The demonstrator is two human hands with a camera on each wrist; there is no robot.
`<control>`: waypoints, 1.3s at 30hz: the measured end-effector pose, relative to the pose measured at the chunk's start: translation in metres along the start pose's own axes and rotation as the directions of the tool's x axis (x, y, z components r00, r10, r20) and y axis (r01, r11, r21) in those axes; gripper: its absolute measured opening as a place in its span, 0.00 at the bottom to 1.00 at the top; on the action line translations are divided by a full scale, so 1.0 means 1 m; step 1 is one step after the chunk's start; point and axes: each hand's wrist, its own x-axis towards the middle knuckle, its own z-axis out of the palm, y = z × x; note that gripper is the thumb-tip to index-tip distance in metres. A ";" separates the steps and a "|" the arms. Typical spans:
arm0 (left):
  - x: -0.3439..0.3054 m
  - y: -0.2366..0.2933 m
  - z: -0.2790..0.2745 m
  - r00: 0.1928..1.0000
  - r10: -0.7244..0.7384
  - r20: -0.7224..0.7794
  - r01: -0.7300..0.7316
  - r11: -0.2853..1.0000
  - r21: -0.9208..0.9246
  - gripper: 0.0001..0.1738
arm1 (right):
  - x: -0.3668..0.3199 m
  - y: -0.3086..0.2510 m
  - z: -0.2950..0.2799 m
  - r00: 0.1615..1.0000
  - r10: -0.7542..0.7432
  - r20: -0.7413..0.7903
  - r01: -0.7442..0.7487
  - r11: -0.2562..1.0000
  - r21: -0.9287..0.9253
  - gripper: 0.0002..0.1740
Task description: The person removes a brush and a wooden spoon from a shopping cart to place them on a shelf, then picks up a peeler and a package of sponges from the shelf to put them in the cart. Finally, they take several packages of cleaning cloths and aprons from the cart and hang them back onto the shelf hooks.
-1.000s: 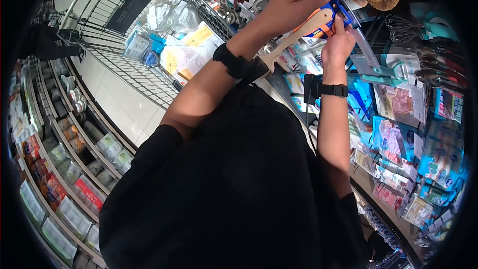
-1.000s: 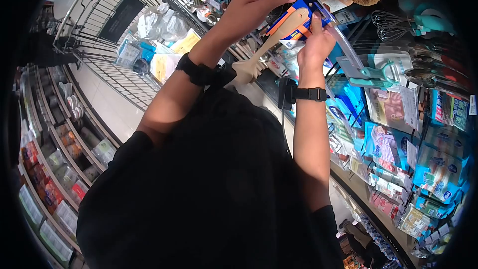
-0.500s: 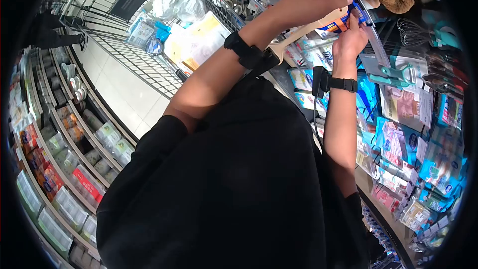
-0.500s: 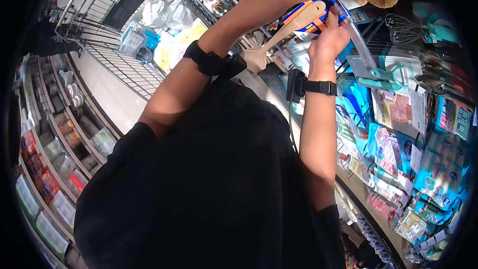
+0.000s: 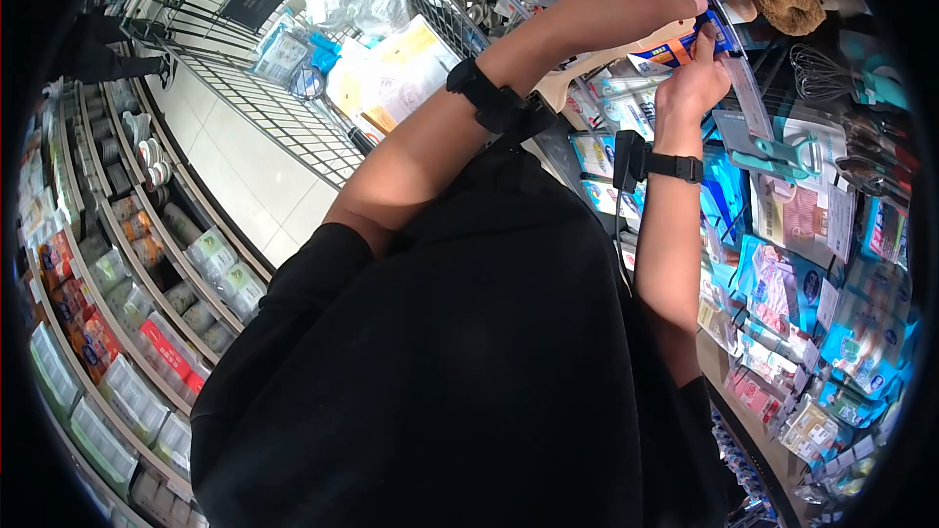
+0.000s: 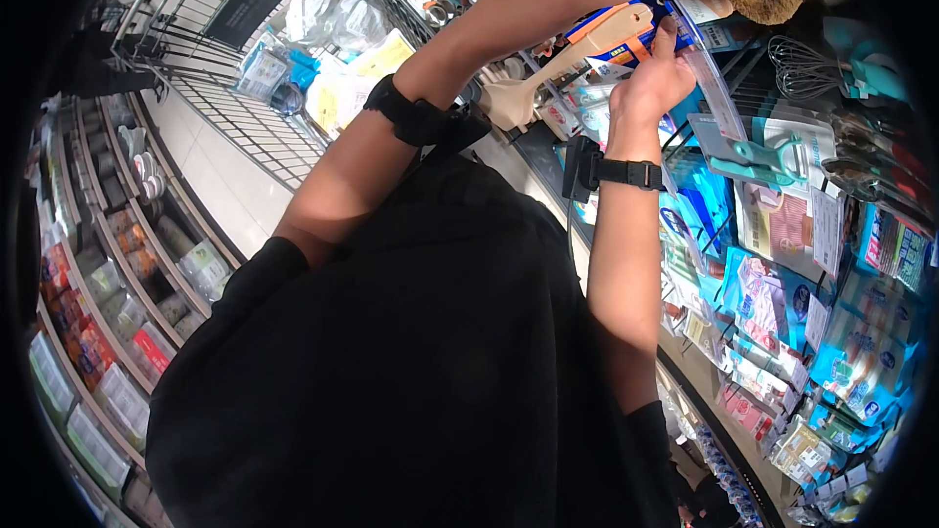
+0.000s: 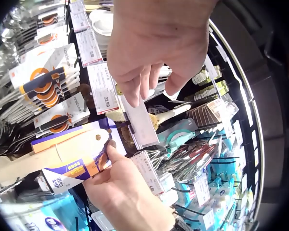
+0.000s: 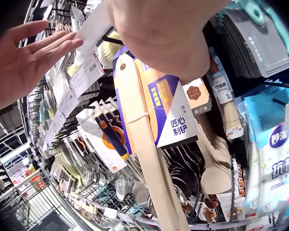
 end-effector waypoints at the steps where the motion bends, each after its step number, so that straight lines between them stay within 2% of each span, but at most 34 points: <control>1: 0.000 0.000 0.000 1.000 0.005 0.009 -0.005 1.000 -0.008 0.30 | 0.000 0.001 0.000 1.000 -0.010 -0.013 0.010 1.000 -0.002 0.07; 8: -0.001 0.006 0.000 0.999 -0.037 0.013 0.037 0.999 0.010 0.29 | -0.004 0.000 0.004 0.997 0.047 -0.064 -0.047 0.999 -0.003 0.08; 11: -0.003 0.005 0.000 0.998 -0.056 0.014 0.055 0.997 0.059 0.29 | -0.002 0.004 0.007 0.999 -0.015 -0.036 0.016 1.000 0.008 0.10; 13: -0.007 -0.001 0.004 0.990 0.084 -0.112 -0.061 0.979 0.195 0.22 | 0.001 0.007 0.008 0.997 -0.063 -0.051 0.059 0.995 -0.076 0.11; 18: -0.008 -0.004 0.001 0.986 0.104 -0.127 -0.075 0.974 0.213 0.23 | -0.001 0.007 0.002 0.998 -0.064 -0.018 0.061 0.985 -0.163 0.13; 21: -0.008 -0.005 0.002 0.987 0.104 -0.122 -0.077 0.974 0.212 0.23 | -0.001 0.010 0.003 0.992 -0.128 0.000 0.127 0.981 -0.147 0.14; 23: -0.011 -0.003 0.003 0.986 0.109 -0.125 -0.078 0.970 0.232 0.22 | -0.002 0.014 0.003 0.984 -0.170 -0.057 0.156 0.967 -0.199 0.14; 25: -0.013 0.002 0.002 0.988 0.074 -0.136 -0.031 0.955 0.293 0.22 | 0.000 0.018 0.003 0.981 -0.189 -0.047 0.177 0.966 -0.187 0.14; 27: -0.013 0.001 0.001 0.986 0.106 -0.127 -0.064 0.953 0.296 0.21 | -0.001 0.018 0.004 0.978 -0.206 -0.037 0.197 0.964 -0.176 0.15; 30: -0.013 0.000 -0.001 0.986 0.130 -0.104 -0.091 0.943 0.319 0.21 | -0.001 0.018 0.002 0.961 -0.275 0.011 0.267 0.923 -0.278 0.13; 32: -0.014 0.003 -0.002 0.988 0.123 -0.094 -0.083 0.934 0.347 0.21 | 0.010 0.028 -0.006 0.947 -0.319 0.027 0.298 0.850 -0.434 0.12; 35: -0.020 0.011 0.001 0.993 0.091 -0.076 -0.061 0.944 0.324 0.21 | 0.018 0.027 -0.003 0.967 -0.254 -0.024 0.230 0.909 -0.348 0.12; 36: -0.023 0.015 0.002 0.997 0.040 -0.066 -0.016 0.945 0.326 0.20 | 0.024 0.029 -0.005 0.966 -0.258 -0.021 0.235 0.908 -0.346 0.12; 38: -0.032 0.019 -0.001 0.998 -0.010 -0.058 0.029 0.944 0.330 0.20 | 0.043 0.046 -0.017 0.978 -0.206 -0.022 0.199 0.964 -0.177 0.13; 39: -0.040 0.018 -0.005 0.997 -0.004 -0.083 0.028 0.959 0.282 0.19 | 0.065 0.061 -0.028 0.959 -0.281 0.028 0.281 0.939 -0.200 0.13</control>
